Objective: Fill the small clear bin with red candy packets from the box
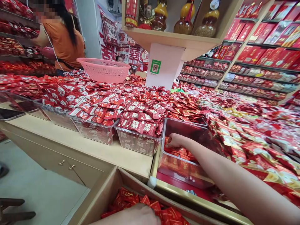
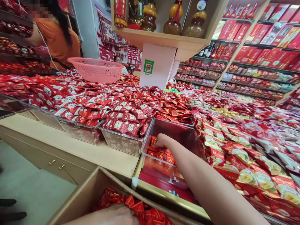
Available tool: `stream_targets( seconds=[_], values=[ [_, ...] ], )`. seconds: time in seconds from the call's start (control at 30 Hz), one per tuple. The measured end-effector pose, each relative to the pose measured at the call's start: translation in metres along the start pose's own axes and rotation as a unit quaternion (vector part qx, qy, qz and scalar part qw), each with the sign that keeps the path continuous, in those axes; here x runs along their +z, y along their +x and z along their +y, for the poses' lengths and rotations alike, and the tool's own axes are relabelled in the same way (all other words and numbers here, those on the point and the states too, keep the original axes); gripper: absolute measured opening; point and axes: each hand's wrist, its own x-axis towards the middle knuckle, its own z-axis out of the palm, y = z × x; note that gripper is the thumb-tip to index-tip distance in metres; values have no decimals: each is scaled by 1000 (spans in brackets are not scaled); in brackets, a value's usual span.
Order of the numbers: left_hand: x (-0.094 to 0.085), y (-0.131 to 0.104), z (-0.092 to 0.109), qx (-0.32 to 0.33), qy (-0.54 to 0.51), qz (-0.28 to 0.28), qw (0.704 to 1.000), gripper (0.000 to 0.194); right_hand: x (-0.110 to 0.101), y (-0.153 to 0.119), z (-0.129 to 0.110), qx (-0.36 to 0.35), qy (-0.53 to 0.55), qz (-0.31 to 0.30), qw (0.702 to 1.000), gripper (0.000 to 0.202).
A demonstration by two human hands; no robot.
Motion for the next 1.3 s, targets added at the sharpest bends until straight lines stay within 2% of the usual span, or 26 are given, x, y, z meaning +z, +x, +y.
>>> stream_targets(
  seconds=[0.07,0.13,0.2,0.27,0.3,0.33,0.4,0.43,0.47,0.5,0.53,0.57,0.63,0.67,0.73,0.8,0.83,0.97,1.1,1.13,1.2,1.3],
  values=[
    [-12,1,6,-48,-13,-42,998,16,-11,-6,-5,-12,-39,30,999,19],
    [-20,3,10,-101,-28,-72,992,20,-27,-19,-11,-36,-76,90,992,20],
    [-21,4,14,-147,-43,-74,985,32,-43,-43,-14,-63,-100,157,980,24],
    [-18,4,15,-167,-61,-62,982,39,-52,-80,-14,-94,-105,219,966,26],
    [-16,4,14,-168,-72,-59,981,38,-52,-102,-12,-118,-100,251,956,25],
    [-13,3,13,-166,-85,-59,981,35,-47,-125,-8,-177,-79,308,931,23],
    [-10,4,11,-160,-112,-54,979,27,-22,-171,5,-287,3,353,891,16],
    [-10,4,10,-160,-125,-48,978,23,-3,-190,14,-329,48,336,881,15],
    [-12,4,9,-161,-137,-37,977,20,21,-206,25,-360,87,290,882,16],
    [-14,5,10,-163,-148,-24,975,17,48,-217,36,-377,115,210,895,15],
    [-18,5,11,-165,-160,-11,973,13,76,-223,48,-364,137,135,911,13],
    [-22,6,13,-166,-172,3,971,10,104,-223,59,-321,162,88,929,13],
    [-30,6,19,-165,-199,31,966,9,153,-215,77,-217,253,45,942,19],
    [-33,7,23,-164,-214,46,962,10,171,-208,83,-181,314,15,932,28],
    [-35,8,31,-167,-242,79,952,14,191,-196,88,-171,437,-46,882,42],
    [-33,11,36,-178,-271,107,940,21,194,-190,85,-191,526,-88,824,42],
    [-31,12,38,-184,-289,116,932,25,192,-190,82,-194,553,-96,804,37],
    [-29,16,42,-194,-391,121,892,28,176,-191,73,-171,608,-123,766,28],
    [-34,17,45,-176,-466,134,857,29,166,-194,71,-142,683,-182,693,33],
    [-35,17,46,-171,-478,135,851,30,165,-194,71,-134,693,-185,684,35],
    [-36,17,46,-161,-493,133,845,30,166,-196,71,-131,684,-166,698,36],
    [-34,16,47,-155,-493,142,844,23,171,-195,72,-165,605,-107,771,32]
  ],
)
